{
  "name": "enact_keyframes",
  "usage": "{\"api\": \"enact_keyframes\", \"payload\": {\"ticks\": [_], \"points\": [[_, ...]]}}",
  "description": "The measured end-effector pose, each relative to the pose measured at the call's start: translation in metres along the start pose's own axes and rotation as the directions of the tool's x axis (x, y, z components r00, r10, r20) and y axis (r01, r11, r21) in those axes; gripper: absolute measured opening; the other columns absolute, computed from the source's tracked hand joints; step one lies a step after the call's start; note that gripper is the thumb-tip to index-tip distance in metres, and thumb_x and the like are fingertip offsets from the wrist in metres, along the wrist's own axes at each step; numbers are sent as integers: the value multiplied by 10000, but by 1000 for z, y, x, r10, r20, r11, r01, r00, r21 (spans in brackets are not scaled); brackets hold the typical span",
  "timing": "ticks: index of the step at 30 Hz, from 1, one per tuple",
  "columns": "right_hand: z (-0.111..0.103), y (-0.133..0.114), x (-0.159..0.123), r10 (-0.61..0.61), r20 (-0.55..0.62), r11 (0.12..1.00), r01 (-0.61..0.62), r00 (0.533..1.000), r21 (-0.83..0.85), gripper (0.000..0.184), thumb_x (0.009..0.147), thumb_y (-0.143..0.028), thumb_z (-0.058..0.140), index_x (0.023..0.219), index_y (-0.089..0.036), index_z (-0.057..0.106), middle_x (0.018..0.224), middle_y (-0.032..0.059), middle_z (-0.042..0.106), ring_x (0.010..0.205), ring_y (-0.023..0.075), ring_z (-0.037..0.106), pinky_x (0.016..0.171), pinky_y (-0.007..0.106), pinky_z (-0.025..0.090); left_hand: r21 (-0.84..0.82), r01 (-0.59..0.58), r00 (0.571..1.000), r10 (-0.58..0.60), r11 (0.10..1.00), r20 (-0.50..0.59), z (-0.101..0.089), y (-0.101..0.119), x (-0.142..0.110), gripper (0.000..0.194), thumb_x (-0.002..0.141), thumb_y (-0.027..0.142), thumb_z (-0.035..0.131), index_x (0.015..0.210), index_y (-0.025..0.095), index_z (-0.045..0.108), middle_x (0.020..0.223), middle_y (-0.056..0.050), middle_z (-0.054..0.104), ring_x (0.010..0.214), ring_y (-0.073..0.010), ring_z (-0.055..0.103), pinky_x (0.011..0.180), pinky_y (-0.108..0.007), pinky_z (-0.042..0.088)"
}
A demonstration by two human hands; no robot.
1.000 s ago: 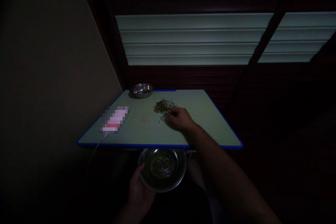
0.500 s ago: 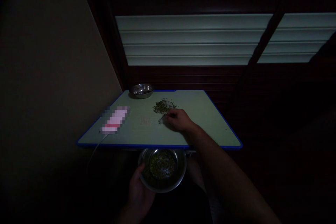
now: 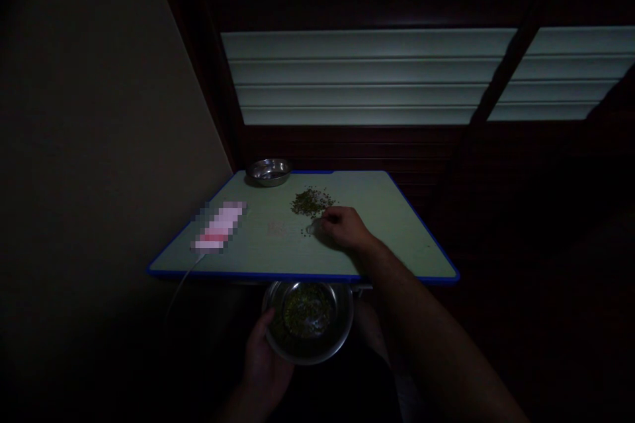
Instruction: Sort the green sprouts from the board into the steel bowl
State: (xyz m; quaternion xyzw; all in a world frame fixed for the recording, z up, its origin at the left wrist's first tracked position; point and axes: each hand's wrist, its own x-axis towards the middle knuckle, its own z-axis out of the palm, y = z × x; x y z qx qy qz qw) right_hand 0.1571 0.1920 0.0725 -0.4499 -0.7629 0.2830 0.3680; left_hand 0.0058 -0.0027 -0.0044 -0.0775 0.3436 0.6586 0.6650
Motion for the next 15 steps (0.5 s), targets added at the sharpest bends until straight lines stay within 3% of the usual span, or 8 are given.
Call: {"api": "enact_keyframes", "payload": {"ticks": [15], "points": [[2, -6, -5, -5, 66, 992, -3, 998, 123, 155, 657, -293, 594, 663, -146, 643, 607, 15, 586, 601, 136, 496, 594, 274, 384, 6, -5, 1000, 5, 1000, 4, 1, 0, -2, 214, 838, 226, 547, 923, 179, 738, 938, -83, 775, 895, -235, 708, 930, -417, 497]]}}
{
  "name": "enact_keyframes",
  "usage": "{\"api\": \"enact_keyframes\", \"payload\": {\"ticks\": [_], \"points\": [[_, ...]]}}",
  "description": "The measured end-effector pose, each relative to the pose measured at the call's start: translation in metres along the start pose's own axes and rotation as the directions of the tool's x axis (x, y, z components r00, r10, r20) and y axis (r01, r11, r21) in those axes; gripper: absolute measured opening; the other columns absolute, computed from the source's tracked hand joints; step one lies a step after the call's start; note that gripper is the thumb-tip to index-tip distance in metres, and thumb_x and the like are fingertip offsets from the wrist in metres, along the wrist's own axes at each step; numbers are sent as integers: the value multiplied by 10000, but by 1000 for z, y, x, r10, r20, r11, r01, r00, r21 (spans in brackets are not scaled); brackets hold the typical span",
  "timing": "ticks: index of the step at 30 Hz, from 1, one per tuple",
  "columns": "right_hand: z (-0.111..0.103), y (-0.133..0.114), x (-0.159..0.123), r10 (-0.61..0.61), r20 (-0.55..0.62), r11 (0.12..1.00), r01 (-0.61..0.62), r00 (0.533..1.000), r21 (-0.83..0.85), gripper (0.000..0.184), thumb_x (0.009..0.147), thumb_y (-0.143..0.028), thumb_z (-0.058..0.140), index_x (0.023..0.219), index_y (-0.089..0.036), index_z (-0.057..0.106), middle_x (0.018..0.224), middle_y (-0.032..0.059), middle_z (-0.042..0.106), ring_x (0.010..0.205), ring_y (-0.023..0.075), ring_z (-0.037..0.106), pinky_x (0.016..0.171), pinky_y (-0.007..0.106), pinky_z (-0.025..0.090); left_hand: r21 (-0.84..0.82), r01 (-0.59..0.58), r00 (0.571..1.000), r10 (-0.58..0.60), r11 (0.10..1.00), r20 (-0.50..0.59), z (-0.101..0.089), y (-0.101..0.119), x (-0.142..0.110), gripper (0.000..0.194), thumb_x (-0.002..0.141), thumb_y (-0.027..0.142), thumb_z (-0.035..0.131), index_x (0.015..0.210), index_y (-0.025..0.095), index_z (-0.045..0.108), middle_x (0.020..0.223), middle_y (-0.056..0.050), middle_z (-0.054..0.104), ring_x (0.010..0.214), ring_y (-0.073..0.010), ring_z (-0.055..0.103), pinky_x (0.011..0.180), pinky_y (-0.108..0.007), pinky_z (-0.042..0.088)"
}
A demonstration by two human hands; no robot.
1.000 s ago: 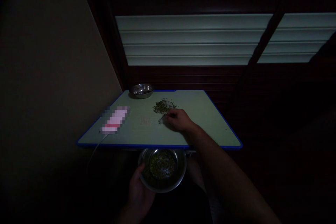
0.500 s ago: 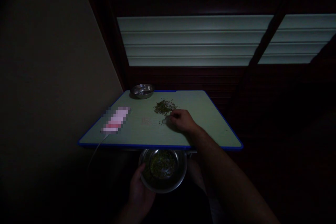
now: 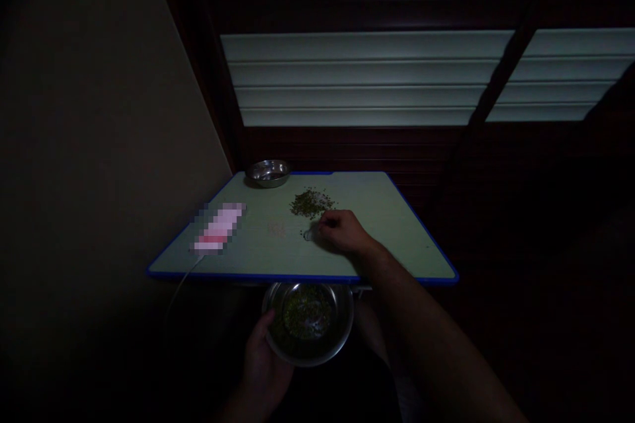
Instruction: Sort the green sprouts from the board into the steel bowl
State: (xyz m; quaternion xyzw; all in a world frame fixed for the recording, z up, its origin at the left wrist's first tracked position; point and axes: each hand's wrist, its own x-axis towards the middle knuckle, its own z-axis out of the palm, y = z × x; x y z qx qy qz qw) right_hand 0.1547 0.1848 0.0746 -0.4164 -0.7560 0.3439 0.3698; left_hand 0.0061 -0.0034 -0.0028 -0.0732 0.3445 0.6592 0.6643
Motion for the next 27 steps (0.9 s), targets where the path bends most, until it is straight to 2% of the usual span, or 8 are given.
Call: {"api": "enact_keyframes", "payload": {"ticks": [6, 10, 15, 20, 27], "points": [[-1, -1, -1, 25, -11, 1000, -25, 1000, 12, 141, 642, -276, 589, 662, -147, 643, 612, 15, 584, 605, 135, 493, 588, 273, 379, 24, 10, 999, -9, 1000, -38, 1, 1, 0, 208, 837, 233, 549, 861, 166, 744, 885, -86, 778, 888, -242, 707, 948, -436, 483], [-1, -3, -1, 30, -34, 999, -31, 999, -21, 148, 641, -285, 583, 644, -148, 636, 593, 7, 566, 593, 129, 476, 583, 270, 373, 14, 6, 1000, -6, 1000, -13, 3, 1, 0, 215, 837, 243, 544, 864, 179, 747, 885, -78, 778, 918, -246, 701, 955, -432, 476], [0, -3, -2, 14, 2, 1000, -14, 1000, -3, 166, 654, -299, 574, 644, -146, 636, 585, 5, 562, 586, 129, 479, 578, 269, 373, 7, 14, 1000, -14, 1000, -13, 2, 1, -1, 207, 831, 238, 559, 882, 173, 748, 912, -84, 778, 888, -243, 708, 952, -431, 477], [0, 0, -1, -4, -34, 999, 2, 999, -35, 142, 662, -282, 585, 650, -147, 630, 602, 13, 579, 601, 134, 484, 579, 268, 381, -23, 13, 1000, -12, 1000, 13, 0, 0, 0, 203, 826, 224, 569, 900, 175, 751, 929, -89, 776, 899, -251, 707, 954, -433, 476], [4, 2, -1, 9, 1, 994, -8, 1000, -106, 182, 705, -307, 566, 650, -142, 621, 580, 0, 538, 576, 119, 456, 551, 252, 358, -22, 10, 1000, -9, 1000, 15, -3, -1, 3, 190, 826, 227, 572, 886, 194, 749, 913, -69, 779, 884, -234, 709, 953, -420, 476]]}}
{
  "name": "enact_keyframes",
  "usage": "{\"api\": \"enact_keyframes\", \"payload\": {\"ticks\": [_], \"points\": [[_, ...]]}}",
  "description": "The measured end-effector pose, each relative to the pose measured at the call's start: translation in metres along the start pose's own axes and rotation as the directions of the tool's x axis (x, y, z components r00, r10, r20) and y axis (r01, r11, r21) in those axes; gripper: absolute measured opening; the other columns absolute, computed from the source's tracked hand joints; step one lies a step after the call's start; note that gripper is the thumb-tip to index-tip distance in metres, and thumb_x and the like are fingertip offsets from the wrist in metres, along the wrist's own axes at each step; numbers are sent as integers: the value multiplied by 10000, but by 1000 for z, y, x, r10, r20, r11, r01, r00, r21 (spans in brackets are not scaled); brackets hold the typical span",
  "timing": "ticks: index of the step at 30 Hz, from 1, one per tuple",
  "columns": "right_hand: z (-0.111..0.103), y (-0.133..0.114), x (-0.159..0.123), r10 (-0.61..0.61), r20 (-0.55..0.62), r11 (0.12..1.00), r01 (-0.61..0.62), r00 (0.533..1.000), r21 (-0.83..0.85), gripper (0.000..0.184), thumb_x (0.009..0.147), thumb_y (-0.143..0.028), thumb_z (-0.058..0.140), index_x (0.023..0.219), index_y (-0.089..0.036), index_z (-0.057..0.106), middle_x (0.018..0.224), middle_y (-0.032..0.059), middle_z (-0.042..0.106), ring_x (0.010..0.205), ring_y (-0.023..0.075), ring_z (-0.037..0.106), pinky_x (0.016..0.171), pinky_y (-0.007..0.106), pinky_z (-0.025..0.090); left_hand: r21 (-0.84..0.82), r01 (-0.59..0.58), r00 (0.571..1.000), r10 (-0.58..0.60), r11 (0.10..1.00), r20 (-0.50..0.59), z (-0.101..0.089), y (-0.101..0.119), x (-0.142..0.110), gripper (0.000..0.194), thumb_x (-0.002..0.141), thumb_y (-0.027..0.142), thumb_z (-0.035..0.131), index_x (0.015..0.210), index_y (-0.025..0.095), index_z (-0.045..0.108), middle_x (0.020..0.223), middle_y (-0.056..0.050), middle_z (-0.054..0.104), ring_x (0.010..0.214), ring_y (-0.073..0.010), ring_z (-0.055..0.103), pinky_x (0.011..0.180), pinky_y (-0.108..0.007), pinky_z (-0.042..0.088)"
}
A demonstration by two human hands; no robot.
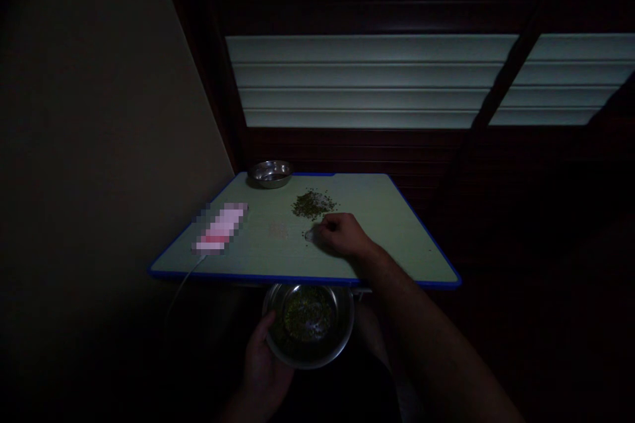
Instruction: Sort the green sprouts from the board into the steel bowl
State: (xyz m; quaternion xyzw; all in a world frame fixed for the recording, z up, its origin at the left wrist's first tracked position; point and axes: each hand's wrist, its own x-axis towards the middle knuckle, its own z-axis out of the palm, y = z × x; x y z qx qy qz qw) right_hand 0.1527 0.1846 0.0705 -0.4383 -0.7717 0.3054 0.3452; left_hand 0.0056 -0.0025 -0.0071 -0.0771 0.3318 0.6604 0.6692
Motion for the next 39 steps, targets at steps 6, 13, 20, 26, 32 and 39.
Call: {"api": "enact_keyframes", "payload": {"ticks": [6, 13, 20, 26, 32, 39], "points": [[-1, 3, 2, 25, -76, 996, -31, 997, -87, 200, 717, -328, 572, 646, -150, 628, 570, -2, 549, 557, 118, 455, 545, 258, 342, -1, -8, 1000, 8, 1000, 0, -1, 0, 0, 215, 830, 242, 561, 934, 186, 741, 959, -90, 772, 919, -248, 700, 953, -441, 474], [1, 0, 3, -22, -70, 996, 16, 997, -87, 199, 735, -328, 569, 687, -151, 644, 598, 9, 577, 577, 125, 477, 565, 261, 359, 11, -26, 999, 25, 1000, 25, 1, 0, -1, 246, 812, 244, 590, 1011, 199, 728, 967, -80, 770, 939, -247, 696, 949, -430, 478], [-1, -5, 2, -46, -12, 999, 46, 999, -13, 160, 706, -289, 577, 651, -148, 631, 588, 6, 572, 576, 119, 463, 561, 256, 360, 15, -8, 1000, 8, 1000, -9, 1, 1, -1, 208, 821, 236, 574, 929, 184, 744, 936, -82, 775, 931, -256, 699, 950, -441, 481], [0, -3, 2, -24, -45, 999, 23, 999, -32, 167, 710, -300, 574, 665, -150, 631, 591, 3, 566, 578, 119, 468, 560, 255, 359, 15, 6, 1000, -7, 1000, 25, -1, 1, 1, 220, 838, 251, 556, 904, 171, 751, 964, -101, 771, 959, -262, 693, 959, -435, 475], [5, -6, 3, -9, -15, 1000, 9, 1000, 27, 214, 721, -344, 574, 675, -142, 629, 591, 4, 557, 567, 115, 457, 537, 246, 354, 25, -4, 1000, 4, 1000, 26, 0, 0, 0, 196, 821, 237, 573, 875, 189, 755, 913, -83, 777, 988, -271, 683, 969, -459, 467], [5, -9, 3, 22, 2, 998, -22, 1000, -51, 194, 722, -318, 570, 654, -146, 627, 575, 5, 561, 553, 111, 460, 529, 243, 347, 47, -12, 1000, 12, 999, -1, 5, 0, -3, 209, 829, 254, 560, 868, 173, 748, 940, -95, 773, 921, -254, 699, 949, -443, 481]]}}
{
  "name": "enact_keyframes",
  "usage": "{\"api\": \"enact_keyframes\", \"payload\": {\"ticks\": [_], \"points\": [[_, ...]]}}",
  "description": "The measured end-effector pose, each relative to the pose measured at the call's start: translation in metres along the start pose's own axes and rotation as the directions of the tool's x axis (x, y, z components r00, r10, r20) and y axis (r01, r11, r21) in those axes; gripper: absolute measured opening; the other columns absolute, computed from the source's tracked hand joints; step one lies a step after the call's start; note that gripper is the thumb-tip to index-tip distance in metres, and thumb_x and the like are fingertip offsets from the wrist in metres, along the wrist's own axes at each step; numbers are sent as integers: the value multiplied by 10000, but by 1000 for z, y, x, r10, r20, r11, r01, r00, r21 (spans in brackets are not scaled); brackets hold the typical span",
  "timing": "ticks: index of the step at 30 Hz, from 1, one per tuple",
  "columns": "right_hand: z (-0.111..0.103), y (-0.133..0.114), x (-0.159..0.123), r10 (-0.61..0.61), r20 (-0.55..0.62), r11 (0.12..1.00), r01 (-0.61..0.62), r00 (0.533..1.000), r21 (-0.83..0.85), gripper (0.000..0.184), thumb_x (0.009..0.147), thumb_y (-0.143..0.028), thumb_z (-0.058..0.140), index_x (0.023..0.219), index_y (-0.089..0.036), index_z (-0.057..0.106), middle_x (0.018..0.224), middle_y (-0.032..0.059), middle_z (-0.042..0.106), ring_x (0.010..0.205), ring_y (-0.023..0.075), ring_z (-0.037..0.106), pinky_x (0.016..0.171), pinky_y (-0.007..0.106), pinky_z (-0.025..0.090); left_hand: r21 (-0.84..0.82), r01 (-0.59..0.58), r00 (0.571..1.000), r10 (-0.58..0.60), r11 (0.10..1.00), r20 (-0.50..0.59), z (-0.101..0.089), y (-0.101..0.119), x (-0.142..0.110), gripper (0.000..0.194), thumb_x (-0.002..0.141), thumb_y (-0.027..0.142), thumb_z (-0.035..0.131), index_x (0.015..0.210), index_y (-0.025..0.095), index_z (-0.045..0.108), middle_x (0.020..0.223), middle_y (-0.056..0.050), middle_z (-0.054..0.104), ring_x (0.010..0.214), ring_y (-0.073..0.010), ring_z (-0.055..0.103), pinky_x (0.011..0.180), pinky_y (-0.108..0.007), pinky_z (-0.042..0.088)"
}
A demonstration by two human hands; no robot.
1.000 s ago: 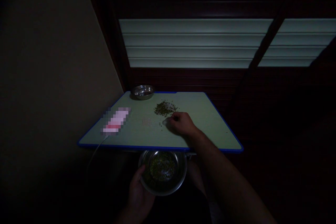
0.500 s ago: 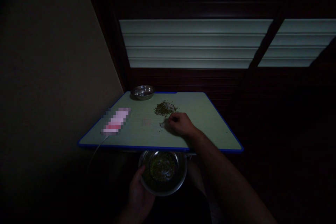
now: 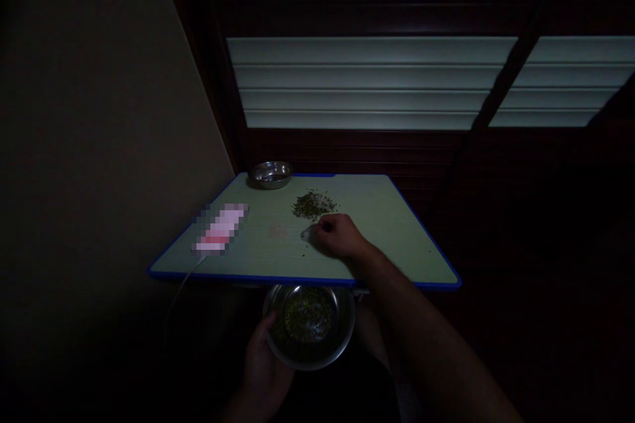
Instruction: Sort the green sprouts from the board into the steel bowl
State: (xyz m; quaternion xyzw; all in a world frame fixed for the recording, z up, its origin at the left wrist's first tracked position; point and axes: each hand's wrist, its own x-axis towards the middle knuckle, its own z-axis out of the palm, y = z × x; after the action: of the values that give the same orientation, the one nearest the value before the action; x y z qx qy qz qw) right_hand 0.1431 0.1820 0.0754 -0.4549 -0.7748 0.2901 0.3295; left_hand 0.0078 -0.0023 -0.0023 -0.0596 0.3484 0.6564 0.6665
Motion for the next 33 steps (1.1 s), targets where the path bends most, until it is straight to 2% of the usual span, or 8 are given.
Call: {"api": "enact_keyframes", "payload": {"ticks": [7, 14, 20, 28, 33], "points": [[-5, 8, 3, 64, -122, 991, -77, 990, -105, 167, 727, -292, 574, 680, -151, 650, 617, 40, 621, 591, 145, 520, 575, 276, 375, -17, 6, 1000, -6, 1000, -4, 1, 2, -2, 200, 822, 245, 567, 884, 175, 744, 930, -93, 773, 904, -249, 702, 938, -431, 484], [0, 5, 4, -65, -74, 996, 60, 995, -72, 216, 768, -326, 543, 726, -148, 658, 625, 22, 598, 590, 132, 495, 576, 267, 364, -25, 8, 1000, -7, 1000, 13, 1, 1, 0, 225, 813, 251, 585, 957, 177, 740, 930, -95, 773, 911, -259, 701, 938, -448, 484], [2, 8, 8, -123, -51, 987, 117, 991, -110, 193, 775, -294, 545, 760, -154, 676, 659, 21, 623, 618, 127, 518, 605, 254, 377, -21, 20, 1000, -20, 1000, 7, -4, 0, 3, 193, 824, 235, 572, 868, 177, 751, 908, -84, 778, 901, -245, 706, 942, -427, 483], [-1, 11, 7, -148, -47, 988, 146, 988, -46, 149, 746, -259, 564, 740, -159, 674, 683, 15, 644, 649, 138, 548, 624, 256, 399, -47, 10, 999, -9, 999, 30, -3, 0, 2, 201, 828, 234, 563, 879, 185, 751, 942, -80, 777, 914, -239, 703, 947, -422, 481], [-1, 10, 6, -151, -54, 988, 150, 987, -27, 155, 758, -251, 557, 763, -158, 681, 725, 32, 663, 680, 149, 573, 653, 268, 420, -44, 29, 1000, -29, 999, 8, -2, 1, 1, 209, 834, 233, 549, 839, 187, 753, 909, -78, 780, 895, -234, 708, 951, -425, 480]]}}
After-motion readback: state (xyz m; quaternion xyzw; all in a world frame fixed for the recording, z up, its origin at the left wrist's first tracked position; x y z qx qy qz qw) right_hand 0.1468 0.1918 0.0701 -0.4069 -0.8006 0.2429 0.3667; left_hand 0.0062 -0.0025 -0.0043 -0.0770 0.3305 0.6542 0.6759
